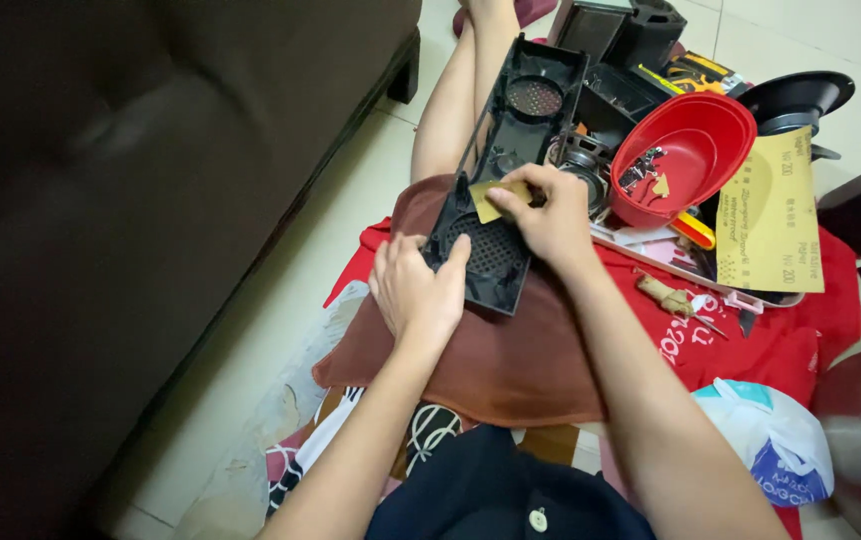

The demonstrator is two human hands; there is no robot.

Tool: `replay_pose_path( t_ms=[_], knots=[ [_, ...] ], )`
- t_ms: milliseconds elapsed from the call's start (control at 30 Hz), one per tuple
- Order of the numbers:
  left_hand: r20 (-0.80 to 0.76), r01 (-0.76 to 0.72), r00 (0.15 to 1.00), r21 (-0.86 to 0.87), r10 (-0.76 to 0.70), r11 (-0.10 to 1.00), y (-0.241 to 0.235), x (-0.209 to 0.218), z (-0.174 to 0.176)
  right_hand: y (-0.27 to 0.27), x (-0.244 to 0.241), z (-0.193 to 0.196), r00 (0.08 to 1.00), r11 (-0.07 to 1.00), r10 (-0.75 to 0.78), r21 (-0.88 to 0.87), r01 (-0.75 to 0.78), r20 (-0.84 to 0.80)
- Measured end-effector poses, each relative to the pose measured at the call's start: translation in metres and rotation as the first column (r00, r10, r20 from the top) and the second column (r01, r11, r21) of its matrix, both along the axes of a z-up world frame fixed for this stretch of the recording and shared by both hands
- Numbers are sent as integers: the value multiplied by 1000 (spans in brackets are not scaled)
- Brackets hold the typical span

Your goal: The person scrubs the exterior and interior surfaces of a black plastic electronic device using a yellow sponge. They rotate the device to clean different sides and then open it to scrub the inside components.

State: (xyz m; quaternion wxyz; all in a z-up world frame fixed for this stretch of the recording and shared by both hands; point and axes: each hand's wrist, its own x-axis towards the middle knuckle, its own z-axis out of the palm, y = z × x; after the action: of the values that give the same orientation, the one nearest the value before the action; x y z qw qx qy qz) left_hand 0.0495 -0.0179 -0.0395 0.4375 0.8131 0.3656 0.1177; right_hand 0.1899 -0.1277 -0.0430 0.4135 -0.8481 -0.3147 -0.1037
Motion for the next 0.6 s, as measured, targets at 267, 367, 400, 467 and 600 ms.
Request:
replay_pose_path(
  t_ms=[267, 367, 400, 467, 600],
  knots=[
    [436, -166, 869, -192, 236, 967, -27, 9, 7, -7, -6, 2, 989, 838, -128, 525, 147, -72],
    [462, -180, 757, -533, 462, 827, -35, 23, 6, -13, -24, 14, 985, 801, -167, 577, 163, -46],
    [414, -144, 690, -725, 593, 674, -37, 31, 5, -14, -31, 20, 984, 832, -175, 537, 135, 24],
    [396, -128, 666, -774, 632, 620, -37, 34, 8, -14, -36, 12, 988, 879, -147, 464, 109, 48],
    [447, -33, 597, -816, 667, 577, -33, 36, 2, -11, -38, 21, 966, 975, -57, 223, 0, 251]
  ],
)
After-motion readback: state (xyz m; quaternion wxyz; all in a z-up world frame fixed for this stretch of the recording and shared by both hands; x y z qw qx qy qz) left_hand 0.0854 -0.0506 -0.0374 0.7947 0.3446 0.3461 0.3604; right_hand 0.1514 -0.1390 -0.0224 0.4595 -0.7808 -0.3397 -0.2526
